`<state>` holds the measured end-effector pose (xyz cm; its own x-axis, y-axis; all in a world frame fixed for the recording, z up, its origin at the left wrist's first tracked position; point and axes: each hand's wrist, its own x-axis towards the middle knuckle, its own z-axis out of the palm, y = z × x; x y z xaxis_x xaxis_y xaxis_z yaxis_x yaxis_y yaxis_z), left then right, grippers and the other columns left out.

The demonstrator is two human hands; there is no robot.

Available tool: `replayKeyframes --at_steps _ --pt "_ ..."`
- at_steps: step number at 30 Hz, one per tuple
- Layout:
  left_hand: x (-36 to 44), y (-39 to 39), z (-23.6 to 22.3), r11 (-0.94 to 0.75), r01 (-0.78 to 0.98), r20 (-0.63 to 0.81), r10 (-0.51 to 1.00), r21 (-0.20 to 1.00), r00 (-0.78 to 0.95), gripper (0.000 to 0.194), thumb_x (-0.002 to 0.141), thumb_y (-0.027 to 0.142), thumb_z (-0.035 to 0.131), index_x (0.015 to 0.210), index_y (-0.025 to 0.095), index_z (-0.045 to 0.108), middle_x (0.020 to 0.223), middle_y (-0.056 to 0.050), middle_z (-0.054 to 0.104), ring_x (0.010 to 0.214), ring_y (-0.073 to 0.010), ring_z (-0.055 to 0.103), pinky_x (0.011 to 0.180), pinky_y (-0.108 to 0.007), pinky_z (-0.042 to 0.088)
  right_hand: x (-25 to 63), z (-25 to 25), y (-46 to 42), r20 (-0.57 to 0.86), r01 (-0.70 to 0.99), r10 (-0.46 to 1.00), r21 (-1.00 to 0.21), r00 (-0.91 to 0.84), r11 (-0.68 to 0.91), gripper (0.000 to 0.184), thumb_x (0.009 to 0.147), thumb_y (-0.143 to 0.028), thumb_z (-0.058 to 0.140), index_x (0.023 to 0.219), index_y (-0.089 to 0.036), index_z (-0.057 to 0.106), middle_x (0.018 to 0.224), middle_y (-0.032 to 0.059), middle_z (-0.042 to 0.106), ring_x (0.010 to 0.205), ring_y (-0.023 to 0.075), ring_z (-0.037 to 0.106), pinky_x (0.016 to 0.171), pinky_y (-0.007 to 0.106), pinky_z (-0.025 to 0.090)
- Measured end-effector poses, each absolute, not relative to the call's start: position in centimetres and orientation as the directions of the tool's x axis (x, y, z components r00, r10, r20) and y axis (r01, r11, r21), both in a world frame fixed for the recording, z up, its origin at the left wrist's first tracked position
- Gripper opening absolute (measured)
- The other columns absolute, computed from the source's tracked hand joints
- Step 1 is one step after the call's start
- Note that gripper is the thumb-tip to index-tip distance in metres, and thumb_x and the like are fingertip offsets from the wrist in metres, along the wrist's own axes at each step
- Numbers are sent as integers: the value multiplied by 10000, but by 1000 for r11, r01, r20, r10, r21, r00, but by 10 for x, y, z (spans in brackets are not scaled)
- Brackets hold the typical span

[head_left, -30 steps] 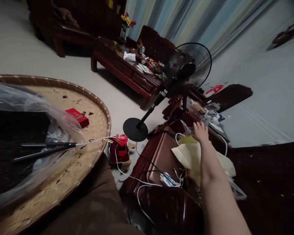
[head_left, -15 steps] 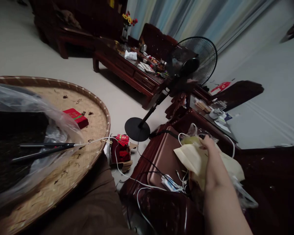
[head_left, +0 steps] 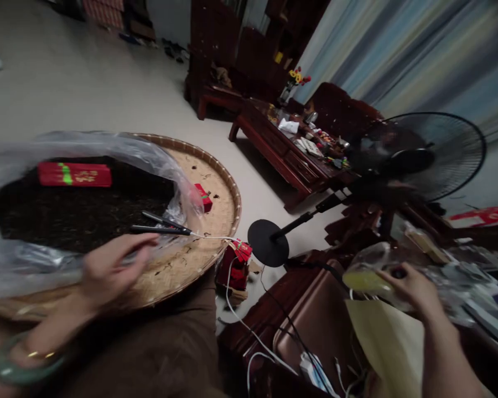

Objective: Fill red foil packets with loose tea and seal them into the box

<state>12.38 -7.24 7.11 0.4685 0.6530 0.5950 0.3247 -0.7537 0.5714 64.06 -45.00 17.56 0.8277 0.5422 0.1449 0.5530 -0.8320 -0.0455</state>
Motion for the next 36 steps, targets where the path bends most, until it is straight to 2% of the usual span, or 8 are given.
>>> replayKeyframes --at_steps 5,9,12,17,21,26,32,36 --pt "182 -118 91 -822 121 564 481 557 670 615 795 349 621 1334 154 398 1227 -134 604 1119 -248 580 949 -382 489 530 214 -341 311 779 714 -267 627 -568 354 671 -541 677 810 -233 572 693 52 644 642 262 613 566 348 446" --pt "198 -139 88 -813 64 532 436 578 726 1019 655 488 730 1444 141 186 1387 -203 453 1263 -341 450 1032 -494 410 422 215 -275 213 849 910 -482 355 -218 285 756 -467 645 842 -212 552 674 10 620 550 169 558 510 277 436" --pt "194 -147 88 -729 11 464 446 684 765 907 698 505 692 1415 141 273 1317 -194 532 1163 -322 552 957 -461 482 377 216 -248 236 874 966 -486 106 23 258 770 -424 659 846 -199 556 796 34 643 696 170 584 634 273 463" --pt "176 -146 83 -556 -52 342 432 829 834 522 848 469 522 1251 139 503 1064 -125 684 941 -245 666 796 -357 555 368 225 -224 132 864 987 -503 91 -12 250 801 -425 630 768 -186 565 734 11 638 673 144 571 630 247 431" --pt "167 -138 72 -648 -18 450 509 762 733 354 939 238 319 946 141 659 811 -86 710 749 -181 672 677 -278 533 376 224 -216 197 861 972 -509 131 -13 257 810 -434 614 749 -185 590 732 11 648 693 149 585 649 248 430" --pt "159 -119 66 -740 184 484 586 647 650 381 889 203 417 549 176 586 519 -6 570 489 -115 527 504 -220 402 384 221 -218 224 864 947 -494 231 -93 283 800 -465 613 742 -188 600 687 4 641 585 132 579 554 228 431" --pt "147 -113 59 -738 201 393 544 644 741 307 800 146 480 510 180 575 545 -1 574 502 -117 532 515 -215 387 420 235 -232 292 682 780 -696 553 -224 347 756 -526 623 727 -183 583 505 -44 519 329 89 477 318 194 356" --pt "146 -123 55 -671 113 336 502 733 797 273 779 122 486 530 173 584 779 -53 661 657 -132 615 590 -209 450 447 249 -249 322 603 657 -755 682 -256 358 720 -547 652 726 -195 590 454 -62 469 293 92 438 270 199 336"
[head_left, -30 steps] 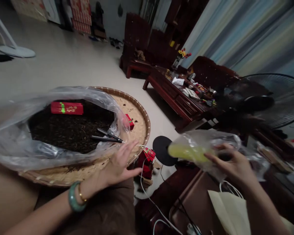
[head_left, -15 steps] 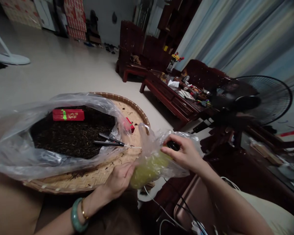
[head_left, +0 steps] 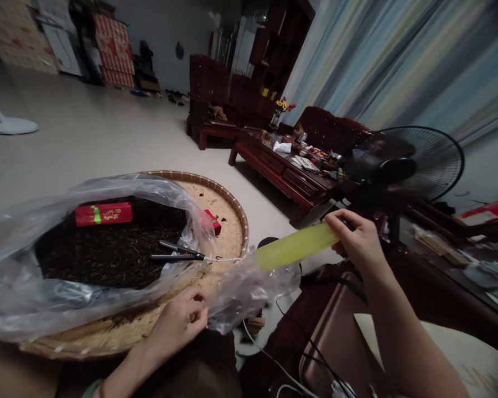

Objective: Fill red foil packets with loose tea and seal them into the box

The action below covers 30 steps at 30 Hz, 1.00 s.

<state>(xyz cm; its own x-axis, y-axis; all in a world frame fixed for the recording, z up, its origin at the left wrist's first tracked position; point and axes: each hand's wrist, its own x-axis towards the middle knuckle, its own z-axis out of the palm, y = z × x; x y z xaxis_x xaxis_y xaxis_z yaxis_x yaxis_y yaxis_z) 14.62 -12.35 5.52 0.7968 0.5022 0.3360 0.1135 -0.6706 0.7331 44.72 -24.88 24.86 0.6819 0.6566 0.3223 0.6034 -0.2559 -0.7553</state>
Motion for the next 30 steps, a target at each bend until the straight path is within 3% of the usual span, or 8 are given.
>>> replayKeyframes --at_steps 4,8,14,17,20,24,27,30 --pt "157 -126 58 -521 63 299 581 852 757 207 738 147 522 533 178 513 902 -83 677 783 -172 642 624 -232 482 444 260 -262 408 730 710 -648 573 -216 297 723 -497 667 746 -204 618 577 -17 575 406 115 515 358 220 419" --pt "175 -129 63 -13 26 -10 710 1000 704 248 735 328 612 624 195 434 851 -69 696 719 -178 643 589 -258 502 419 256 -257 405 863 867 -502 291 -56 229 759 -434 649 734 -208 624 717 24 651 667 170 611 625 264 498" --pt "184 -152 61 575 -61 -278 482 816 831 498 770 535 604 1120 199 493 1016 -107 691 905 -225 662 758 -347 513 387 214 -233 237 807 968 -586 87 71 231 807 -408 614 763 -182 606 703 4 635 631 120 564 597 222 437" --pt "183 -156 61 525 -30 -194 367 851 910 727 632 513 746 1237 204 488 1098 -110 672 1057 -278 612 913 -412 457 380 197 -222 202 775 978 -626 53 88 242 810 -416 620 785 -176 617 730 4 642 656 119 565 623 226 435" --pt "184 -153 61 310 58 -157 304 949 940 677 555 396 819 1155 176 596 1105 -94 679 1063 -295 598 956 -424 434 383 186 -215 154 715 986 -697 63 63 333 762 -474 667 912 -180 628 830 18 657 755 149 587 708 258 455" --pt "183 -149 54 283 52 -173 420 958 891 579 581 435 789 1059 137 651 1080 -118 695 1007 -304 618 925 -432 460 390 165 -221 -44 601 999 -798 -4 -33 934 633 -560 739 1397 -220 323 1224 101 568 1058 224 555 893 328 439" --pt "177 -143 50 407 -30 -205 521 913 829 602 595 512 763 1041 125 648 1056 -136 699 990 -304 627 906 -422 473 377 135 -231 -245 605 950 -792 -195 -80 1219 483 -478 840 1465 -202 172 1338 133 493 1154 248 514 933 307 422" --pt "169 -131 55 492 -77 -244 554 867 796 599 589 548 757 1006 130 651 1031 -134 701 970 -297 636 875 -399 489 360 102 -233 -433 666 845 -735 -316 -127 879 560 -279 807 1348 -202 425 1093 48 658 921 196 617 759 234 476"
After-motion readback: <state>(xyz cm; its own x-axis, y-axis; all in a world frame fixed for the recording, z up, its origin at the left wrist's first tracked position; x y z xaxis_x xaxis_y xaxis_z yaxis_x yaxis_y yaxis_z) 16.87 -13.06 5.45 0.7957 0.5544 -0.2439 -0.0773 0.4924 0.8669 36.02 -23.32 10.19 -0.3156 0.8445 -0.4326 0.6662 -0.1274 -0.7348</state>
